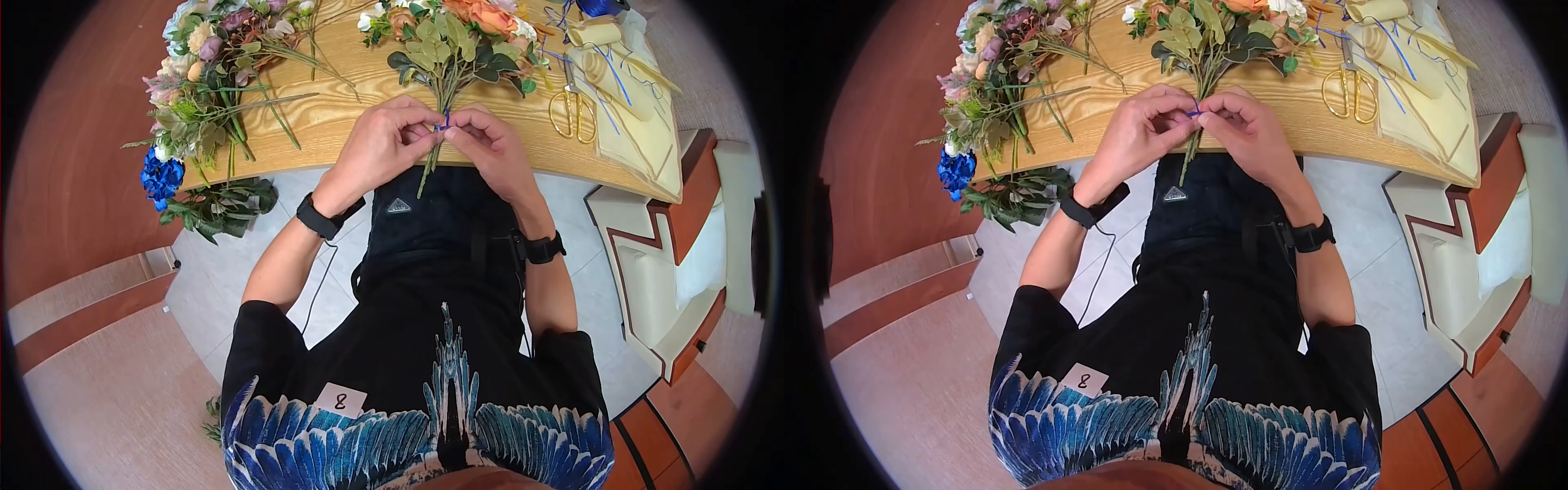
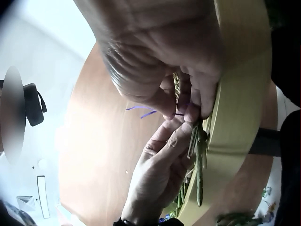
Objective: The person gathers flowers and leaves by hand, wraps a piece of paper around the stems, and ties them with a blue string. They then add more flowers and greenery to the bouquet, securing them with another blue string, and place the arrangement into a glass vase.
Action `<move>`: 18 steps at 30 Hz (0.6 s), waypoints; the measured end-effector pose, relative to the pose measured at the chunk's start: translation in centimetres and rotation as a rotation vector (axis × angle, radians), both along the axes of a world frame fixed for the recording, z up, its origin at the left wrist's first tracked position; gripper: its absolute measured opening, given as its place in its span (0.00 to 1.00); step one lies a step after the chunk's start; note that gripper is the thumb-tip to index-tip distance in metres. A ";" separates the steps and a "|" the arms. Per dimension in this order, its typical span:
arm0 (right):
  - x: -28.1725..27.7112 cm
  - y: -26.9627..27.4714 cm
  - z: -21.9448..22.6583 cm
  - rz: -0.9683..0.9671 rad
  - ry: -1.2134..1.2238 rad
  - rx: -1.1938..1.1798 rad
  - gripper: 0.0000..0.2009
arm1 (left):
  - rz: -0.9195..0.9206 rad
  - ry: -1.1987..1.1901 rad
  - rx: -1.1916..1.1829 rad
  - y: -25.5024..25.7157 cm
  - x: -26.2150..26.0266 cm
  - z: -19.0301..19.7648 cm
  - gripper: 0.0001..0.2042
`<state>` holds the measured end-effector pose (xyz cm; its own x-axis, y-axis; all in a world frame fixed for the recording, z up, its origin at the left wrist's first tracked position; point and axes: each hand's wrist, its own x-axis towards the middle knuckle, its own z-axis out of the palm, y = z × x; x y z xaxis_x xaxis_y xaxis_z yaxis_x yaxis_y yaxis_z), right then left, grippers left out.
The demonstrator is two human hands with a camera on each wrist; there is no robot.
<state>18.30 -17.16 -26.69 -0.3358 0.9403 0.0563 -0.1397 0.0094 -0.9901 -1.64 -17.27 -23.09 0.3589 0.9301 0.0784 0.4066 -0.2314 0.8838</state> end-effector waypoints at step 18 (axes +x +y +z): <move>0.2 0.0 0.7 -0.100 0.113 -0.175 0.07 | -0.007 0.144 0.126 0.6 0.3 -0.2 0.06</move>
<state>18.46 -17.13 -25.97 -0.2417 0.9672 -0.0784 -0.2567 -0.1417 -0.9561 -1.35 -16.71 -23.25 0.3814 0.9135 0.1417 0.5251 -0.3402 0.7801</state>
